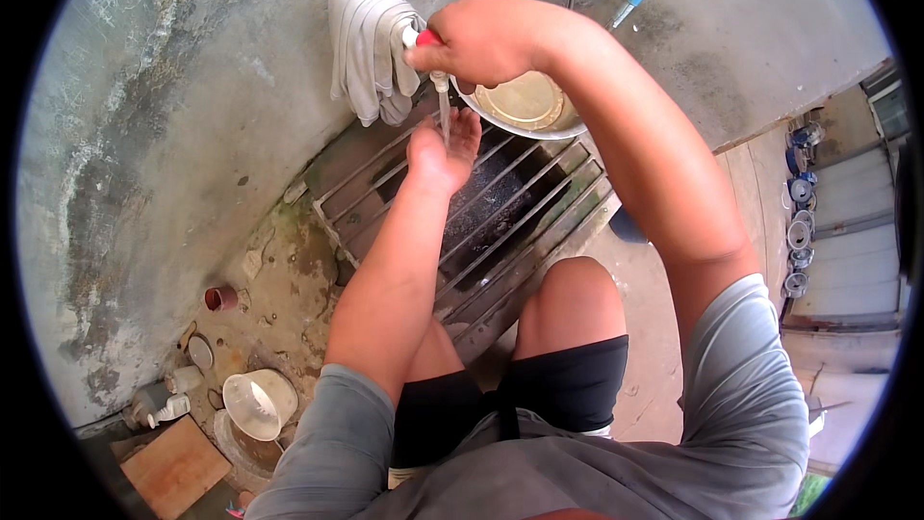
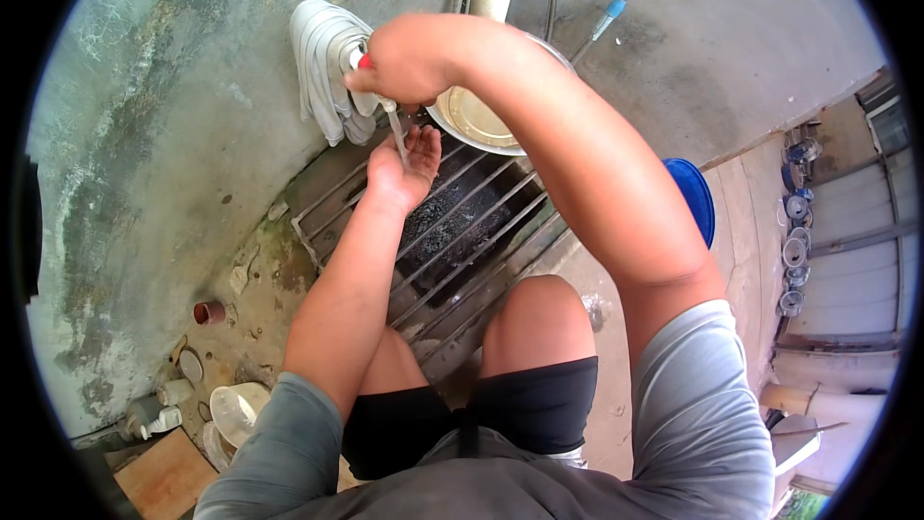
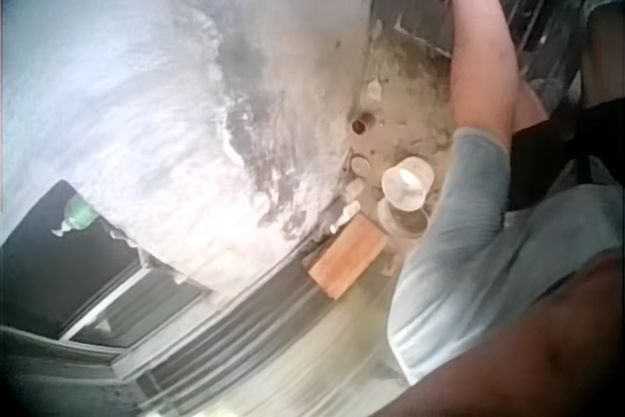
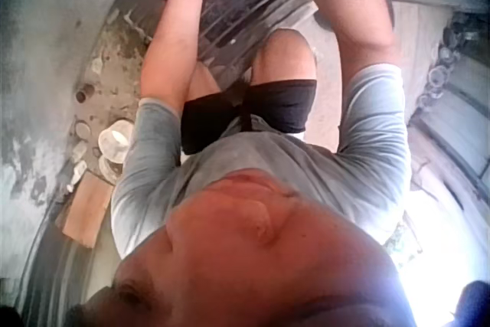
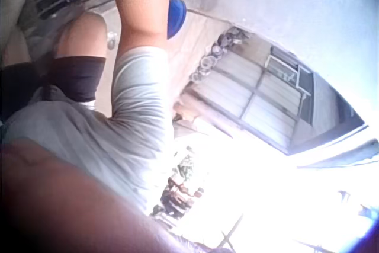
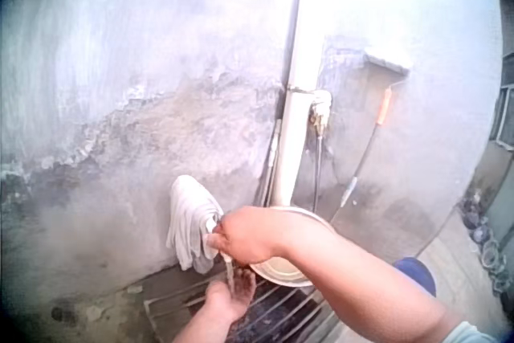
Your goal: The person uses a hammer and chisel to remove a metal component from a large blue motor assembly. After removal, they sand the exposed shaft with sandpaper, then walk to a sink to wash their hands.
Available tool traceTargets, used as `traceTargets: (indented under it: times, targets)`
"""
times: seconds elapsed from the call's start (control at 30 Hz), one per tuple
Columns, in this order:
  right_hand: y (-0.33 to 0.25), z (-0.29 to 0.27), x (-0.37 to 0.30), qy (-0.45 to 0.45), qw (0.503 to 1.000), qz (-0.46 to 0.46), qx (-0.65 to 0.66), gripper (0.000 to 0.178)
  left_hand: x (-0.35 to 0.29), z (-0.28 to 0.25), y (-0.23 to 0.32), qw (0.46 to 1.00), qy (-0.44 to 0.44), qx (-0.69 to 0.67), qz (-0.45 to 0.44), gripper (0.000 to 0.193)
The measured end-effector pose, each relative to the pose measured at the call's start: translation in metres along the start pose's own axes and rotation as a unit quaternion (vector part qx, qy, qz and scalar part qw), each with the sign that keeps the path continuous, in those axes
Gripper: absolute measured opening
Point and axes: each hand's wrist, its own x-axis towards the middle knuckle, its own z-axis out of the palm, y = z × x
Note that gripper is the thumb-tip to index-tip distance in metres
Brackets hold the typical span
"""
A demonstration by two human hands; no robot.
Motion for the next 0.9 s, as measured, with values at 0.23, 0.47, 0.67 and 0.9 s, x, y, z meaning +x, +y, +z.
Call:
traceTargets:
  times: [0.23,0.47,0.67,0.9]
  targets:
    - [-0.009,0.022,-0.012,0.097,0.995,0.019,0.022,0.056,-0.015,-0.007,-0.002,0.999,0.033,-0.01,0.007,0.026]
    - [-0.016,0.019,-0.015,0.099,0.994,0.024,0.036,0.056,-0.008,-0.011,-0.003,1.0,-0.003,-0.025,0.014,0.03]
    - [-0.004,0.054,-0.017,0.235,0.958,0.092,0.136,0.058,-0.028,0.014,-0.003,0.995,-0.081,-0.04,0.044,0.046]
    - [-0.004,0.162,-0.006,0.458,0.644,0.259,0.555,0.056,-0.049,0.008,-0.001,0.976,-0.112,0.147,0.118,0.052]
